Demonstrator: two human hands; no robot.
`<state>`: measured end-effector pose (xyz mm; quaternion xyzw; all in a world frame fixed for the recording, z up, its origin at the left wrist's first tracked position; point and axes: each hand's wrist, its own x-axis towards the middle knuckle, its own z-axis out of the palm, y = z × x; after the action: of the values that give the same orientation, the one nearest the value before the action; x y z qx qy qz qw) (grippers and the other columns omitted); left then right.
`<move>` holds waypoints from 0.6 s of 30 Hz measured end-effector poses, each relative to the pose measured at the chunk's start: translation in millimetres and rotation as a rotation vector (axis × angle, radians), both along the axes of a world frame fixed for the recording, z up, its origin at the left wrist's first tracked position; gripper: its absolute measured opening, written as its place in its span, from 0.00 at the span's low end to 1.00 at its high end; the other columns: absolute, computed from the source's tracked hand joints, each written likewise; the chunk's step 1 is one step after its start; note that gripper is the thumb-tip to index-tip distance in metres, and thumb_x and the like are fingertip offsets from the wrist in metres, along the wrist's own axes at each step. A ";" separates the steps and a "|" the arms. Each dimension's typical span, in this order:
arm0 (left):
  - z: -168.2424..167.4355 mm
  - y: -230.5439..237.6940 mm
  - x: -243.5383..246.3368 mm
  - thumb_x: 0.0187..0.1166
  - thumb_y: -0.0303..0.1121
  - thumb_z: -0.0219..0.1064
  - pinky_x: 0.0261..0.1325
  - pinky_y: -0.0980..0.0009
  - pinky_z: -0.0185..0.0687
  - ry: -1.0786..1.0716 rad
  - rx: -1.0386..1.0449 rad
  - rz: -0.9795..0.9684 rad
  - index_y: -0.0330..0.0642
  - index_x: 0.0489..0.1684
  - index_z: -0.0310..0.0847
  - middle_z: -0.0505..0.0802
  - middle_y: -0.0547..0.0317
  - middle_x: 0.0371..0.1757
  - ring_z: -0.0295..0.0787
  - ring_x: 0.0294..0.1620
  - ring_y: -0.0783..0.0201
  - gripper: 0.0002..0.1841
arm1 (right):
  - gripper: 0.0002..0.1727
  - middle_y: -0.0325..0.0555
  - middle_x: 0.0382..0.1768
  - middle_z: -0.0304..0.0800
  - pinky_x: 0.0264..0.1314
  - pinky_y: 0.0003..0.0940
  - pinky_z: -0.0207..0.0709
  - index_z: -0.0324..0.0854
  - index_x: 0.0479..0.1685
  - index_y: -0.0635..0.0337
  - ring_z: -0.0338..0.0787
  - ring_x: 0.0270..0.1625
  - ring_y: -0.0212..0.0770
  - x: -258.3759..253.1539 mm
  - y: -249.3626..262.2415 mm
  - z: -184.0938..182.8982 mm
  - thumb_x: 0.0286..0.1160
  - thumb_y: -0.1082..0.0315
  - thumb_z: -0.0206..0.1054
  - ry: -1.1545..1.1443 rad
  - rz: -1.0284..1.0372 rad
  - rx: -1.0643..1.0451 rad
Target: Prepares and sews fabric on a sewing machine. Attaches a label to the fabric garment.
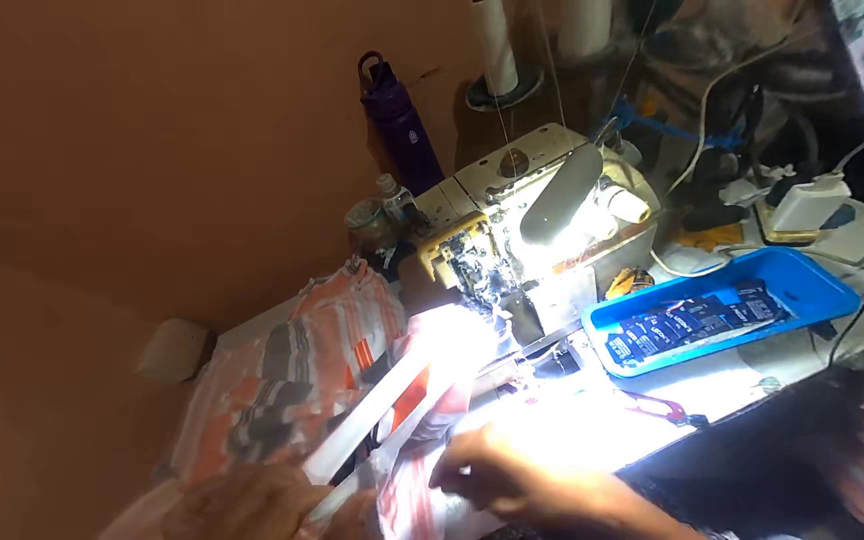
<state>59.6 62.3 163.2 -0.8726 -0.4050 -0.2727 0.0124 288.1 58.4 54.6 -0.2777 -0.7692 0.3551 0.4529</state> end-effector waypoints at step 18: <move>-95.5 56.6 96.2 0.68 0.36 0.70 0.49 0.52 0.71 -0.281 0.021 0.146 0.37 0.31 0.95 0.95 0.56 0.26 0.86 0.25 0.67 0.11 | 0.09 0.58 0.25 0.90 0.36 0.23 0.78 0.89 0.37 0.78 0.86 0.26 0.36 12.1 -76.2 -21.9 0.74 0.79 0.64 0.249 -0.378 -0.111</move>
<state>155.8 118.9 67.7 -0.7939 -0.4622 -0.3947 -0.0158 300.1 -17.8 32.7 -0.3954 -0.6211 0.3372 0.5867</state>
